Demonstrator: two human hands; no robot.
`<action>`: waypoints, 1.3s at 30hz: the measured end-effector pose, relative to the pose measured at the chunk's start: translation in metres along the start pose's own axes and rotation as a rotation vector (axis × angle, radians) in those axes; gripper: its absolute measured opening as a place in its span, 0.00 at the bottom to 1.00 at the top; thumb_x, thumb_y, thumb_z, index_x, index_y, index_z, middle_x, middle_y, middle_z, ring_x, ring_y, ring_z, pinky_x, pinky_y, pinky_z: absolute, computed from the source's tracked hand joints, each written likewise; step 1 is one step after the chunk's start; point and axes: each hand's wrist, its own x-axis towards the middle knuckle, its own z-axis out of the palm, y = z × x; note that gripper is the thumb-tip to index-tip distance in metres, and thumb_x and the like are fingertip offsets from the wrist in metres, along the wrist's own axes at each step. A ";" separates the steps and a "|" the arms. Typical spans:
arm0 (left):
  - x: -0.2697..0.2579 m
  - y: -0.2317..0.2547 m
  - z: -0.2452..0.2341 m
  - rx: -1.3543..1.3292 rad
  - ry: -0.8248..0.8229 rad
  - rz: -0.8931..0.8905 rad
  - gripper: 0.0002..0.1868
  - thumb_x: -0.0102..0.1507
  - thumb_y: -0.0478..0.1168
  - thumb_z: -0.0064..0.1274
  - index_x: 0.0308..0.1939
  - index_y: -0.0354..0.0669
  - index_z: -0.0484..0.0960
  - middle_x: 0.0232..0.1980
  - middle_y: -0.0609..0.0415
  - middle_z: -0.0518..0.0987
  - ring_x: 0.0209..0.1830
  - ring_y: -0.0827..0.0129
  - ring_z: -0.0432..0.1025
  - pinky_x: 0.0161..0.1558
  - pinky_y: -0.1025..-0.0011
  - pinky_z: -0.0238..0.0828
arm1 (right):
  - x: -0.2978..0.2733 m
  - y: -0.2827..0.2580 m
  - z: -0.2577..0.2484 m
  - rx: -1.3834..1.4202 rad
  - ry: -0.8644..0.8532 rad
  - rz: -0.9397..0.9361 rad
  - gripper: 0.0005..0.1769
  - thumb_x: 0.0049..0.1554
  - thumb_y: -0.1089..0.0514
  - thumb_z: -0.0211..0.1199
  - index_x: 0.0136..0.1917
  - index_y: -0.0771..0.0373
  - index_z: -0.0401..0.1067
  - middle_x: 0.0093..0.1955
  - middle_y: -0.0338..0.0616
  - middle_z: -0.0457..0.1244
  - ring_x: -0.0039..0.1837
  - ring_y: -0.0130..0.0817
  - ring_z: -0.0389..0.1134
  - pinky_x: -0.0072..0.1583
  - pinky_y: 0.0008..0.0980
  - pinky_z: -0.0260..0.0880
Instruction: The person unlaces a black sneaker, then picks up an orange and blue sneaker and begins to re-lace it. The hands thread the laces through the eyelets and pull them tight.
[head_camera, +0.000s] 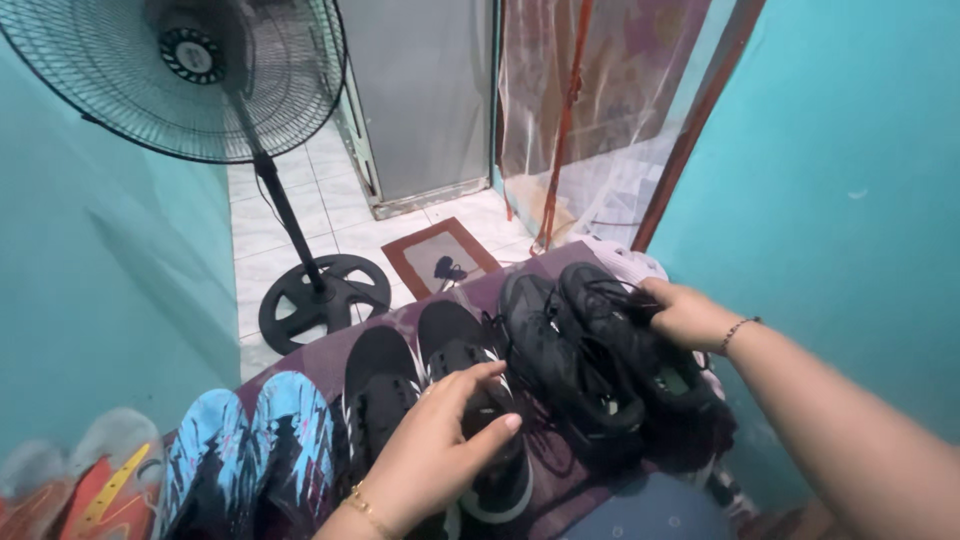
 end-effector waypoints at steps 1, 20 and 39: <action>0.005 0.002 0.002 -0.004 -0.025 0.005 0.32 0.60 0.52 0.58 0.66 0.45 0.73 0.58 0.48 0.80 0.61 0.59 0.73 0.59 0.66 0.68 | -0.002 0.000 0.002 -0.001 0.000 0.046 0.29 0.48 0.71 0.52 0.62 0.57 0.71 0.54 0.44 0.70 0.55 0.35 0.71 0.57 0.35 0.71; 0.121 0.011 0.083 0.494 -0.281 -0.119 0.38 0.60 0.67 0.50 0.70 0.56 0.72 0.73 0.45 0.66 0.73 0.48 0.59 0.66 0.54 0.60 | -0.001 -0.003 0.008 -0.038 0.283 -0.143 0.19 0.61 0.45 0.61 0.56 0.60 0.75 0.48 0.46 0.71 0.49 0.36 0.72 0.53 0.38 0.71; 0.148 0.055 0.051 -0.570 0.007 -0.001 0.23 0.72 0.51 0.50 0.50 0.32 0.87 0.31 0.51 0.76 0.27 0.74 0.67 0.30 0.73 0.62 | -0.064 -0.103 0.001 1.568 -0.374 -0.521 0.18 0.67 0.46 0.46 0.56 0.62 0.66 0.47 0.42 0.64 0.44 0.31 0.64 0.47 0.34 0.70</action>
